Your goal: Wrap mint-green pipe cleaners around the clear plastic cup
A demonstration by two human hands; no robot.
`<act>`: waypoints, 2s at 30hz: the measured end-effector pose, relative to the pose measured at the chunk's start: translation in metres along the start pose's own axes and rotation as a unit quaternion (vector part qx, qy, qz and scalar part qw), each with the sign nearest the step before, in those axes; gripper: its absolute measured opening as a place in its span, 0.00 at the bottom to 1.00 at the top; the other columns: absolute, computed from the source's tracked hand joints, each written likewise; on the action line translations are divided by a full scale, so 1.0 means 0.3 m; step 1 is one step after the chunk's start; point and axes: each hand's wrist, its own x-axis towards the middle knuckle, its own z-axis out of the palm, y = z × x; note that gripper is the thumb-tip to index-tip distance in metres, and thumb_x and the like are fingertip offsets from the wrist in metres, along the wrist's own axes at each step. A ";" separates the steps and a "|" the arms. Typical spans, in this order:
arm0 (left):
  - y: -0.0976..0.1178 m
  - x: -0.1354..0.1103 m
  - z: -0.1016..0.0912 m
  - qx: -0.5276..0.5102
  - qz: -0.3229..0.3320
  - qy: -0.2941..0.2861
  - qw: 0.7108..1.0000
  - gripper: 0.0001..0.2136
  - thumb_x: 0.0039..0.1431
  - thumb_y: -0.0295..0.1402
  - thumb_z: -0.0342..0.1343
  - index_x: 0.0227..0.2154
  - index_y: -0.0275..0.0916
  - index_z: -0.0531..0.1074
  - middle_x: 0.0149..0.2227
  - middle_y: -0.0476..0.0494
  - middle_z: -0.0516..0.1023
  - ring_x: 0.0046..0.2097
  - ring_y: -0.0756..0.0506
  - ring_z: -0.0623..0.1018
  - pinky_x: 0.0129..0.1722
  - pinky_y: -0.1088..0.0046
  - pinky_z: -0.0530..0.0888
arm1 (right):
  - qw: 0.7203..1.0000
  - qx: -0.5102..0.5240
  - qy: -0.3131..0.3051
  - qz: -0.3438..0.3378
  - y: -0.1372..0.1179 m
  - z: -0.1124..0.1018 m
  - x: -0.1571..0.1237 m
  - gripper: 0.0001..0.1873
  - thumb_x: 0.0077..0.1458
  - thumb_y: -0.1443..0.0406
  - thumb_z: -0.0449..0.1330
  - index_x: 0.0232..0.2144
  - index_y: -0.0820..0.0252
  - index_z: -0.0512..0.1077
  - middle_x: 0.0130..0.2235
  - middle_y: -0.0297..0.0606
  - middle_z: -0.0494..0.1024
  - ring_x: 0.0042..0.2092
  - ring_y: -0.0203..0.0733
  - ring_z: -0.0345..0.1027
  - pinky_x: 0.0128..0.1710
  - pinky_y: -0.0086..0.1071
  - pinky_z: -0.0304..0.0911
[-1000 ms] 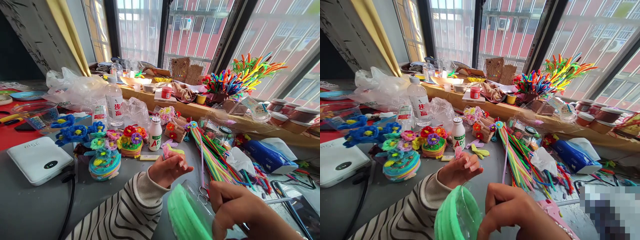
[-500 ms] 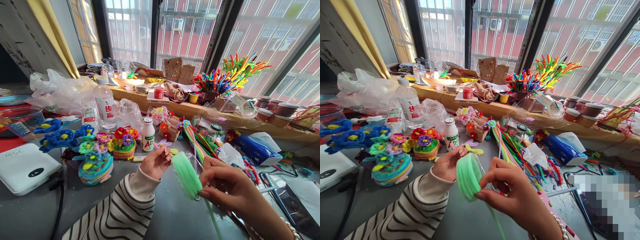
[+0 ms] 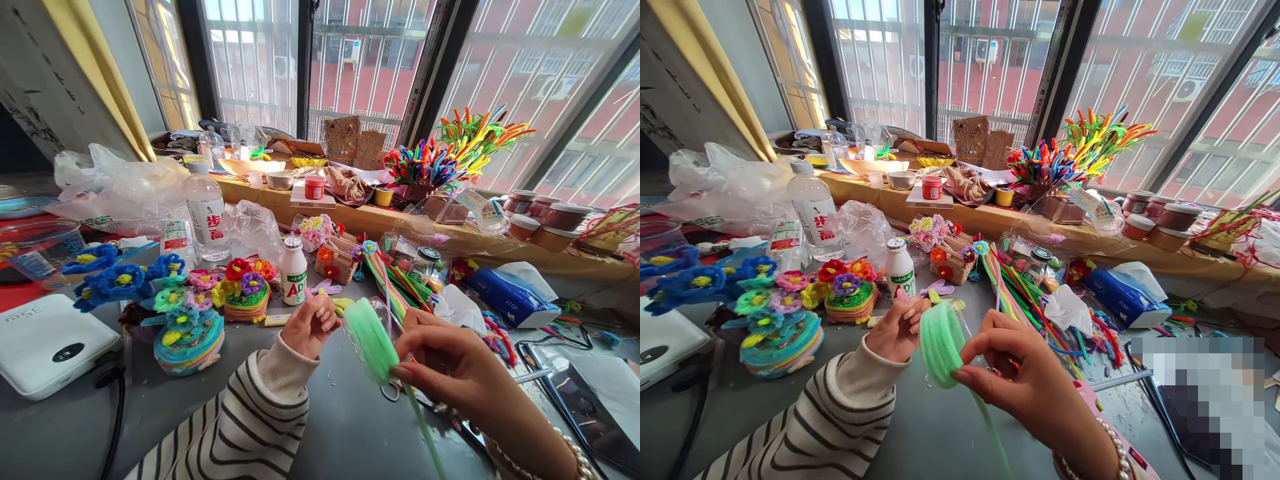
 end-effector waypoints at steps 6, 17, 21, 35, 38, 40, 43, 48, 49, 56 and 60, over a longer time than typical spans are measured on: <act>-0.003 -0.006 -0.008 0.036 0.018 0.000 0.999 0.20 0.30 0.38 0.65 0.04 0.36 0.57 0.09 0.56 0.59 0.15 0.58 0.59 0.19 0.79 0.63 | 1.000 -0.002 0.010 0.010 0.000 -0.003 -0.002 0.10 0.49 0.58 0.58 0.24 0.58 0.71 0.24 0.31 0.58 0.26 0.32 0.52 0.23 0.27 0.49; -0.020 0.012 -0.019 0.112 0.005 0.051 0.992 0.17 0.24 0.38 0.68 0.20 0.34 0.75 0.16 0.52 0.71 0.21 0.57 0.67 0.23 0.81 0.64 | 0.999 -0.017 0.052 0.003 -0.001 -0.009 -0.001 0.09 0.47 0.59 0.59 0.23 0.58 0.70 0.25 0.32 0.61 0.25 0.32 0.55 0.20 0.25 0.51; -0.026 0.007 -0.022 0.115 0.028 0.051 0.992 0.15 0.27 0.38 0.67 0.16 0.35 0.71 0.16 0.54 0.69 0.22 0.55 0.68 0.24 0.79 0.64 | 0.996 -0.055 0.062 -0.014 0.002 0.001 0.003 0.10 0.48 0.58 0.57 0.24 0.58 0.70 0.25 0.32 0.60 0.26 0.32 0.57 0.21 0.25 0.54; -0.048 -0.048 -0.017 0.110 -0.091 -0.152 0.978 0.23 0.42 0.41 0.61 0.42 0.42 0.65 0.39 0.45 0.72 0.40 0.46 0.72 0.39 0.68 0.68 | 0.978 -0.202 0.037 -0.038 0.024 0.055 0.019 0.06 0.52 0.62 0.55 0.28 0.56 0.71 0.26 0.32 0.60 0.23 0.31 0.51 0.22 0.26 0.53; -0.041 -0.052 -0.001 0.136 -0.095 -0.138 0.976 0.24 0.39 0.41 0.62 0.41 0.40 0.65 0.37 0.46 0.71 0.37 0.48 0.72 0.35 0.72 0.68 | 0.977 -0.204 0.045 -0.037 0.023 0.059 0.021 0.06 0.52 0.63 0.55 0.28 0.56 0.71 0.26 0.32 0.60 0.23 0.31 0.52 0.23 0.25 0.53; -0.037 -0.052 0.013 0.145 -0.091 -0.144 0.975 0.24 0.37 0.40 0.64 0.39 0.38 0.65 0.33 0.47 0.70 0.35 0.49 0.72 0.32 0.75 0.67 | 0.977 -0.206 0.044 -0.037 0.024 0.062 0.019 0.06 0.51 0.63 0.55 0.28 0.56 0.72 0.27 0.32 0.61 0.24 0.31 0.53 0.23 0.25 0.53; -0.034 -0.051 0.030 0.145 -0.063 -0.166 0.973 0.21 0.35 0.39 0.64 0.33 0.37 0.66 0.28 0.49 0.68 0.31 0.51 0.70 0.31 0.75 0.66 | 0.975 -0.214 0.043 -0.043 0.026 0.063 0.017 0.05 0.51 0.63 0.55 0.28 0.56 0.72 0.26 0.32 0.62 0.24 0.31 0.54 0.23 0.25 0.54; -0.033 -0.051 0.033 0.152 -0.054 -0.167 0.973 0.19 0.35 0.40 0.63 0.30 0.36 0.67 0.27 0.49 0.68 0.31 0.50 0.69 0.30 0.74 0.64 | 0.973 -0.220 0.044 -0.063 0.019 0.057 0.019 0.07 0.51 0.62 0.55 0.28 0.56 0.72 0.25 0.31 0.61 0.22 0.30 0.53 0.21 0.25 0.54; -0.034 -0.050 0.030 0.156 -0.061 -0.162 0.972 0.19 0.35 0.41 0.63 0.31 0.36 0.67 0.27 0.48 0.68 0.31 0.50 0.69 0.30 0.74 0.64 | 0.973 -0.219 0.041 -0.063 0.017 0.056 0.020 0.07 0.51 0.62 0.55 0.28 0.57 0.72 0.25 0.31 0.60 0.22 0.30 0.53 0.21 0.25 0.53; -0.040 -0.044 0.006 0.157 -0.082 -0.153 0.972 0.22 0.35 0.42 0.63 0.35 0.39 0.67 0.29 0.48 0.68 0.32 0.49 0.71 0.32 0.72 0.66 | 0.976 -0.206 0.039 -0.057 0.014 0.058 0.022 0.06 0.51 0.63 0.55 0.28 0.57 0.72 0.26 0.32 0.61 0.23 0.30 0.54 0.20 0.24 0.53; -0.041 -0.048 0.008 0.176 -0.077 -0.149 0.970 0.23 0.36 0.42 0.62 0.37 0.40 0.65 0.31 0.47 0.68 0.33 0.47 0.70 0.30 0.73 0.66 | 0.974 -0.214 0.044 -0.067 0.008 0.064 0.019 0.05 0.51 0.65 0.56 0.27 0.57 0.71 0.26 0.32 0.62 0.23 0.30 0.55 0.22 0.24 0.55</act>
